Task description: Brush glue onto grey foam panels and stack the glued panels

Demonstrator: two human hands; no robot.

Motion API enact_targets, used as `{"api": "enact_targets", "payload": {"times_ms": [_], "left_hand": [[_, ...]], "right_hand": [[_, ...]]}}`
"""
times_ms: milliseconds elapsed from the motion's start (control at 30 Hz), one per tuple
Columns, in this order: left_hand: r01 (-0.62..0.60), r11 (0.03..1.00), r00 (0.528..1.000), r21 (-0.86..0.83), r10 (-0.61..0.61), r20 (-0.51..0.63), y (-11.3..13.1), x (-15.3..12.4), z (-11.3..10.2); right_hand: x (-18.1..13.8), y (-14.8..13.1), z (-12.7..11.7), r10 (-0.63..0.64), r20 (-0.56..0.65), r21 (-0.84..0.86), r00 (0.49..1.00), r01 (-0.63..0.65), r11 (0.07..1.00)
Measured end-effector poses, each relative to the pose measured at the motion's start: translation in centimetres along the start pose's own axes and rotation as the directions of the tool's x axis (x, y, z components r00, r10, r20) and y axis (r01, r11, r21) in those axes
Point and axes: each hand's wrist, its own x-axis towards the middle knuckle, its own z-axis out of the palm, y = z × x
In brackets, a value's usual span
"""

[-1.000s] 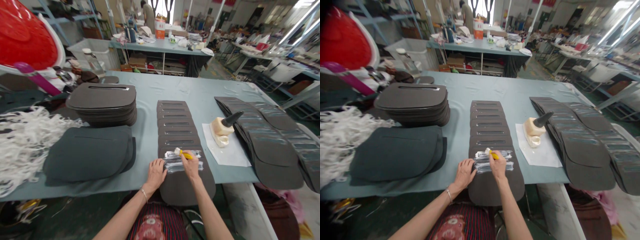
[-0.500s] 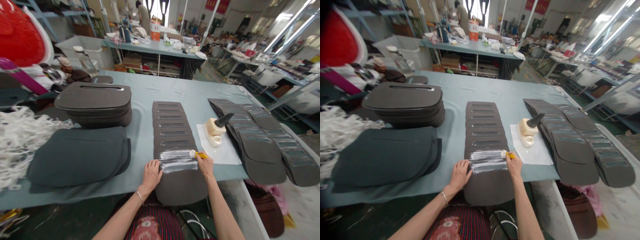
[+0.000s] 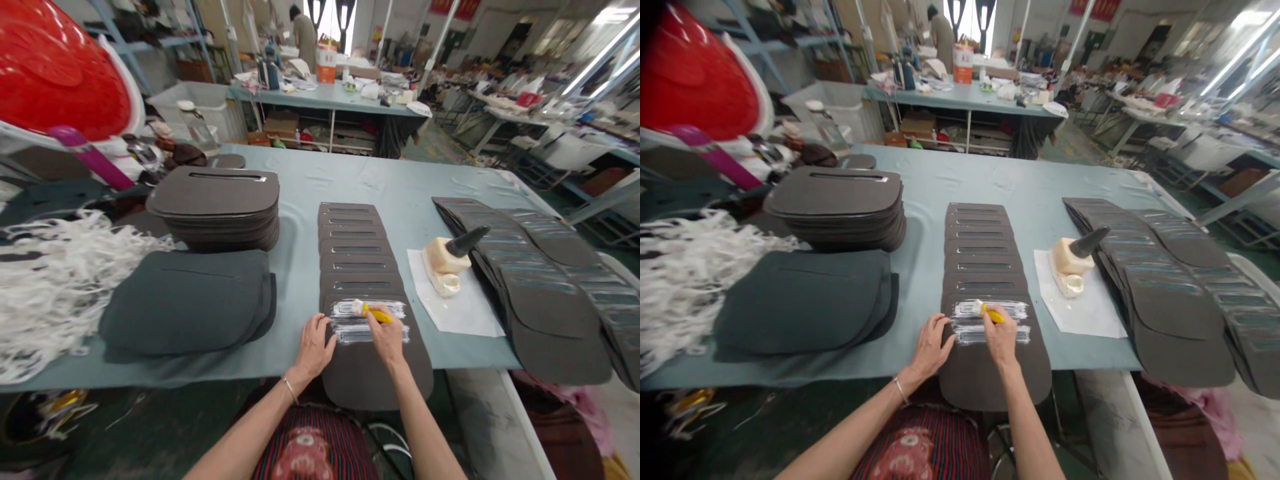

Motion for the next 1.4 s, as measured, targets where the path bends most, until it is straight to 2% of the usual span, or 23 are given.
{"api": "enact_targets", "payload": {"times_ms": [67, 133, 200, 267, 333, 433, 500, 533, 633, 700, 733, 800, 900, 967, 1000, 1100, 1167, 1200, 1267, 1400], "left_hand": [[-0.071, 0.997, 0.997, -0.010, 0.071, 0.037, -0.1, -0.6, -0.1], [-0.150, 0.989, 0.983, 0.006, 0.148, 0.104, -0.1, -1.2, 0.0], [-0.170, 0.985, 0.976, 0.036, 0.163, 0.143, 0.0, -1.6, 0.1], [-0.152, 0.986, 0.979, 0.065, 0.141, 0.149, 0.1, -1.8, 0.4], [-0.138, 0.987, 0.982, 0.082, 0.126, 0.141, 0.2, -1.8, 0.6], [-0.142, 0.985, 0.983, 0.102, 0.128, 0.135, 0.3, -1.9, 0.9], [-0.143, 0.983, 0.983, 0.112, 0.129, 0.128, 0.3, -1.9, 1.0], [-0.143, 0.983, 0.984, 0.114, 0.129, 0.123, 0.3, -2.0, 1.0], [-0.142, 0.983, 0.985, 0.118, 0.129, 0.111, 0.4, -2.0, 0.9], [-0.143, 0.982, 0.986, 0.121, 0.130, 0.107, 0.5, -2.0, 0.9], [-0.143, 0.982, 0.986, 0.122, 0.131, 0.105, 0.5, -2.0, 0.9], [-0.141, 0.982, 0.986, 0.124, 0.128, 0.102, 0.6, -1.9, 1.0], [-0.133, 0.983, 0.987, 0.124, 0.120, 0.104, 0.7, -1.9, 1.0], [-0.130, 0.985, 0.987, 0.113, 0.118, 0.108, 0.8, -2.0, 0.9], [-0.128, 0.986, 0.987, 0.104, 0.117, 0.107, 0.8, -2.1, 0.8], [-0.100, 0.993, 0.991, 0.054, 0.095, 0.097, 0.7, -1.7, 0.4], [-0.058, 0.998, 0.995, 0.012, 0.057, 0.076, 0.5, -0.7, 0.3], [-0.039, 0.999, 0.997, -0.003, 0.039, 0.059, 0.4, 0.0, 0.3], [-0.023, 1.000, 1.000, -0.014, 0.024, 0.020, 0.1, 1.8, 0.3], [-0.051, 0.997, 0.998, 0.054, 0.052, -0.020, -0.5, 5.5, 0.9]], "right_hand": [[-0.8, -1.4, 2.3, -0.055, 0.104, 0.082, 0.993, 0.047, 0.996], [-1.0, -1.5, 3.6, -0.052, 0.132, 0.109, 0.990, 0.038, 0.993], [-0.7, -0.7, 3.8, 0.019, 0.058, 0.070, 0.998, -0.023, 0.997], [-0.4, -0.3, 3.6, 0.083, -0.085, -0.007, 0.993, -0.084, 0.996], [-0.7, -0.8, 3.6, 0.065, -0.142, -0.053, 0.988, -0.073, 0.996], [-1.9, -1.7, 3.6, -0.042, 0.046, -0.024, 0.998, 0.044, 0.999], [-2.1, -0.8, 2.4, -0.037, 0.126, -0.021, 0.991, 0.040, 0.999], [-1.9, 0.3, 1.1, 0.003, 0.108, -0.042, 0.994, 0.002, 0.999], [-0.6, 4.7, -4.2, 0.153, -0.100, -0.175, 0.983, -0.169, 0.970], [0.3, 6.8, -7.1, 0.209, -0.262, -0.286, 0.942, -0.283, 0.916], [0.5, 7.2, -7.8, 0.212, -0.316, -0.313, 0.925, -0.312, 0.897], [0.3, 6.6, -7.4, 0.179, -0.317, -0.291, 0.931, -0.275, 0.916], [-1.0, 4.8, -5.0, 0.062, -0.072, -0.144, 0.995, -0.072, 0.987], [-1.5, 4.6, -4.4, 0.059, 0.010, -0.085, 0.998, -0.058, 0.995], [-1.5, 4.9, -4.6, 0.093, -0.022, -0.100, 0.995, -0.094, 0.990], [-0.4, 6.9, -6.7, 0.194, -0.263, -0.213, 0.945, -0.253, 0.944], [1.0, 7.3, -7.4, 0.215, -0.328, -0.206, 0.920, -0.292, 0.934], [1.8, 7.0, -7.1, 0.225, -0.317, -0.163, 0.921, -0.287, 0.944], [3.1, 5.2, -4.9, 0.235, -0.246, -0.047, 0.940, -0.253, 0.966], [5.0, 0.0, 3.0, 0.120, -0.060, 0.115, 0.991, -0.112, 0.987]]}}
